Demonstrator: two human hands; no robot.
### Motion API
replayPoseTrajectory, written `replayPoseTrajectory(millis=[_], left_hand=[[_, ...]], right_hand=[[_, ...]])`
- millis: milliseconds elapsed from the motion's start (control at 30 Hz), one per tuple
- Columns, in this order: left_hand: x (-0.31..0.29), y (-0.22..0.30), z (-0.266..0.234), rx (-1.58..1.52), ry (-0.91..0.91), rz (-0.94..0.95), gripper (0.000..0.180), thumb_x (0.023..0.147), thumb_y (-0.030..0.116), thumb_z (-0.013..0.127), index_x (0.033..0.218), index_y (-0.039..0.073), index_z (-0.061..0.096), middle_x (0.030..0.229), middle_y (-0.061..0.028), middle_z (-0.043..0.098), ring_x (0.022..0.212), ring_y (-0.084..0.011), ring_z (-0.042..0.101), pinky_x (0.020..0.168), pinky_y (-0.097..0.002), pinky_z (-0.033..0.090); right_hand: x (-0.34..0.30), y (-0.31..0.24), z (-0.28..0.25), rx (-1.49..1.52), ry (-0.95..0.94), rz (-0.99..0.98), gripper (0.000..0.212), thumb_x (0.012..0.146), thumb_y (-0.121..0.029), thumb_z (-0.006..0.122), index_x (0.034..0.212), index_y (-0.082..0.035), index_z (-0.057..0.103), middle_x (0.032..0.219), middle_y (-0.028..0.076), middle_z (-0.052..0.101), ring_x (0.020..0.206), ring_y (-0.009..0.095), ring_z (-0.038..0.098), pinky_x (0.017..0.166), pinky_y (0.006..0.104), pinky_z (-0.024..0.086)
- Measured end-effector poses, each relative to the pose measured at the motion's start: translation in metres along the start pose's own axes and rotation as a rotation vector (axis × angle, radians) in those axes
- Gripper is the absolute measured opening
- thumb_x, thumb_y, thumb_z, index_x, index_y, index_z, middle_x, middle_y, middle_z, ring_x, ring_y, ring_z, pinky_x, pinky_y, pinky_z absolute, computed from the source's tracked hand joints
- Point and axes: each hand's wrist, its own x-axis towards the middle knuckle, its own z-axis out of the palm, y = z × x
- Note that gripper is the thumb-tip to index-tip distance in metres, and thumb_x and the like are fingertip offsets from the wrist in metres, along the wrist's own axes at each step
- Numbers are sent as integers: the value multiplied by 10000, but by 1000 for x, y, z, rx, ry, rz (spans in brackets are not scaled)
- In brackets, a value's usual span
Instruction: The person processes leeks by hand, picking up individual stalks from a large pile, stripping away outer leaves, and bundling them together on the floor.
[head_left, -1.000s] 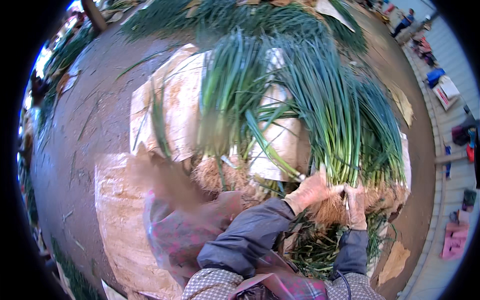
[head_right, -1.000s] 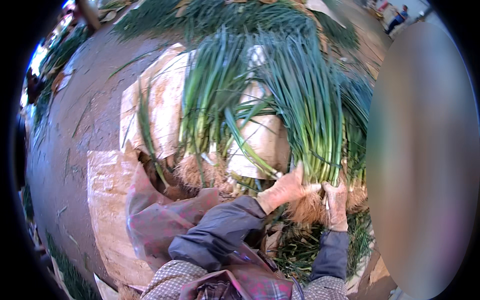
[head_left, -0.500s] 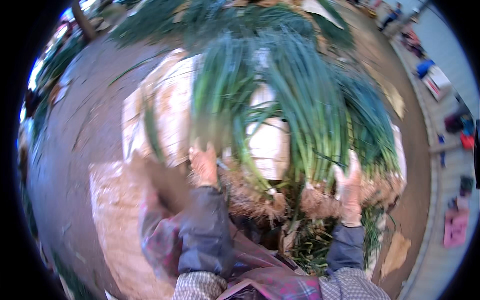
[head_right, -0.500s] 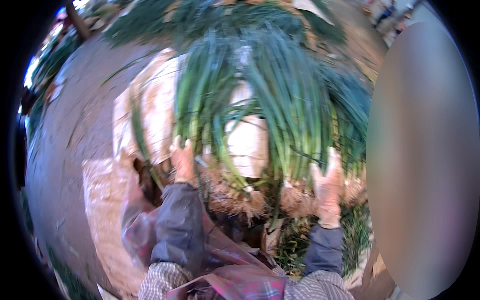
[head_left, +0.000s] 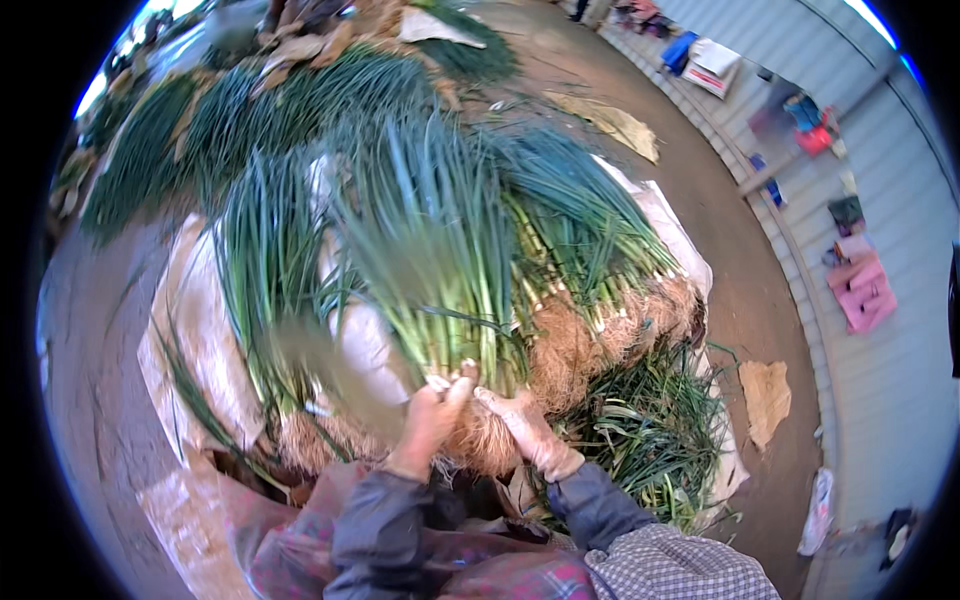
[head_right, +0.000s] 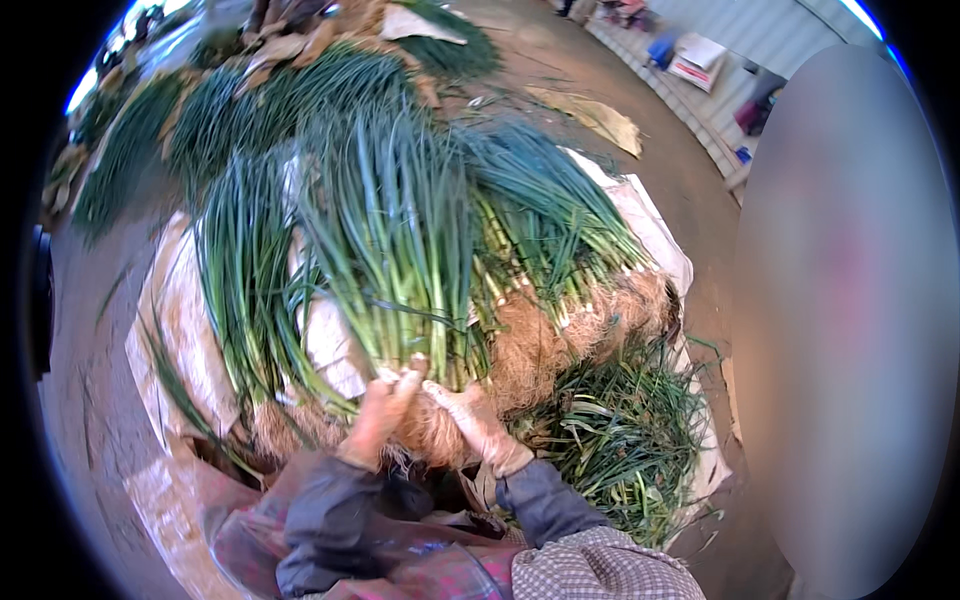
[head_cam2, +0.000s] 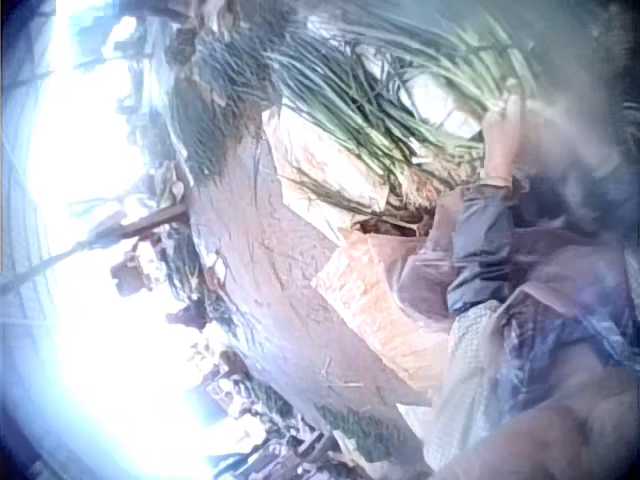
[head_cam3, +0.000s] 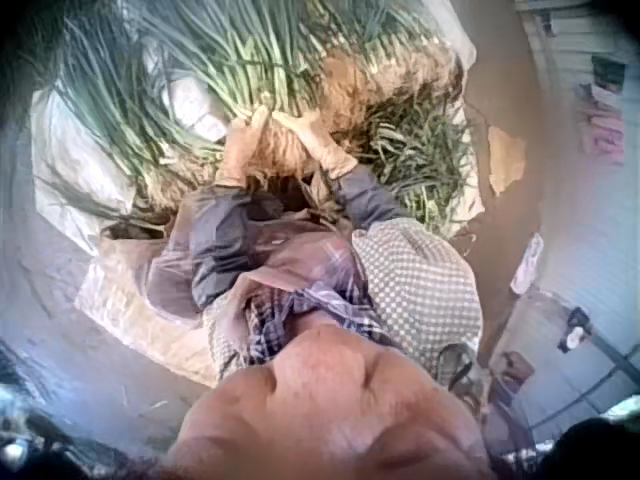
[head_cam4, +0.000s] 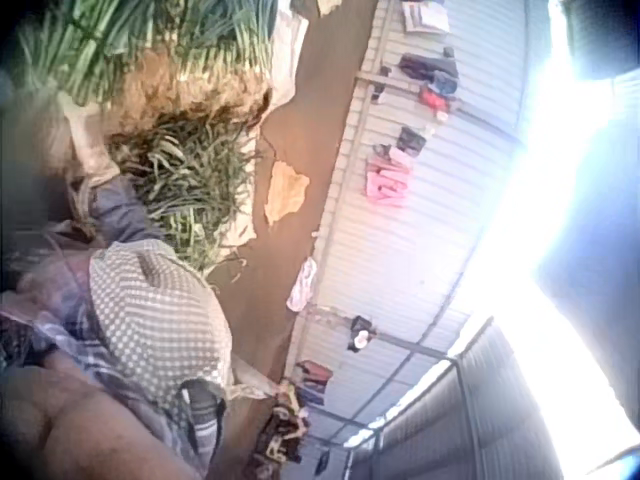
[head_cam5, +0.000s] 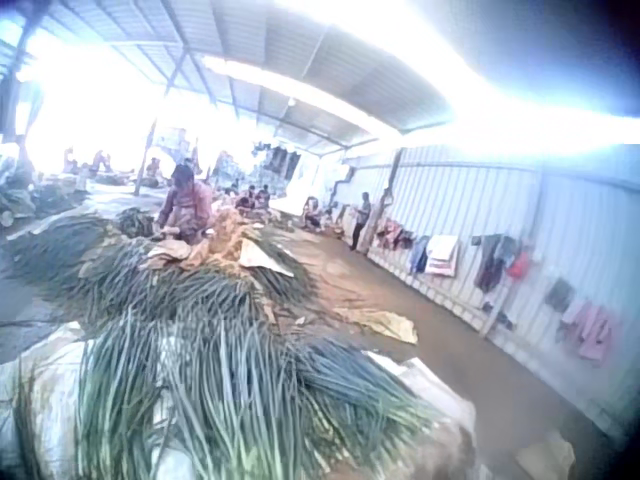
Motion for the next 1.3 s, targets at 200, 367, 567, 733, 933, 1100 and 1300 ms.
replayPoseTrajectory(millis=[200, 367, 567, 733, 933, 1100, 1300], left_hand=[[-1, 24, -1, -352, 104, 172, 319, 970, 285, 534, 941, -9, 652, 863, -69, 618, 783, -154, 545, 699, -317, 443], [39, -77, -18, -69, 275, 75, 285, 907, 256, 579, 917, -24, 630, 685, -80, 603, 637, -208, 545, 609, -361, 447], [-45, 24, 2, 5, 329, 262, 238, 976, 210, 502, 1092, 45, 628, 671, -32, 580, 563, -107, 500, 523, -277, 401], [-111, 3, 8, -576, 334, 25, 294, 998, 205, 466, 1204, 23, 574, 869, -50, 630, 733, -83, 549, 619, -228, 426], [-107, -31, 28, -658, 201, 52, 315, 1018, 244, 453, 1200, 32, 598, 770, 56, 518, 656, -33, 456, 570, -201, 377], [-96, -29, 62, -527, 245, -28, 303, 993, 269, 512, 1115, 23, 641, 734, 60, 543, 611, -43, 440, 543, -221, 379], [-85, -50, 68, -298, 363, 70, 251, 973, 241, 532, 965, 17, 644, 677, 1, 553, 617, -86, 495, 549, -283, 422]], right_hand=[[32, -70, -65, 49, -80, -219, 533, 864, -374, 661, 1211, 12, 538, 915, 92, 651, 801, 147, 618, 699, 298, 519], [147, 58, -116, -608, 178, -26, 458, 825, -295, 671, 1172, -10, 578, 911, 170, 667, 786, 262, 656, 707, 385, 520], [201, 84, -216, -264, 309, -21, 326, 832, -172, 677, 1003, 101, 627, 809, 183, 681, 727, 199, 659, 615, 315, 509], [188, 18, -148, -930, 340, 127, 595, 856, -349, 664, 1279, 36, 502, 1134, 242, 631, 1047, 292, 631, 892, 411, 489], [27, -34, -49, -573, -12, -328, 478, 888, -301, 639, 1300, -79, 541, 1143, 125, 648, 893, 179, 643, 777, 257, 524], [39, -54, 1, -904, -272, -529, 702, 790, -553, 659, 1266, -49, 553, 914, 166, 675, 705, 244, 651, 601, 360, 499], [70, -15, 25, -887, -556, -543, 459, 863, -506, 598, 967, -64, 666, 618, 102, 535, 552, 295, 571, 502, 411, 423]])
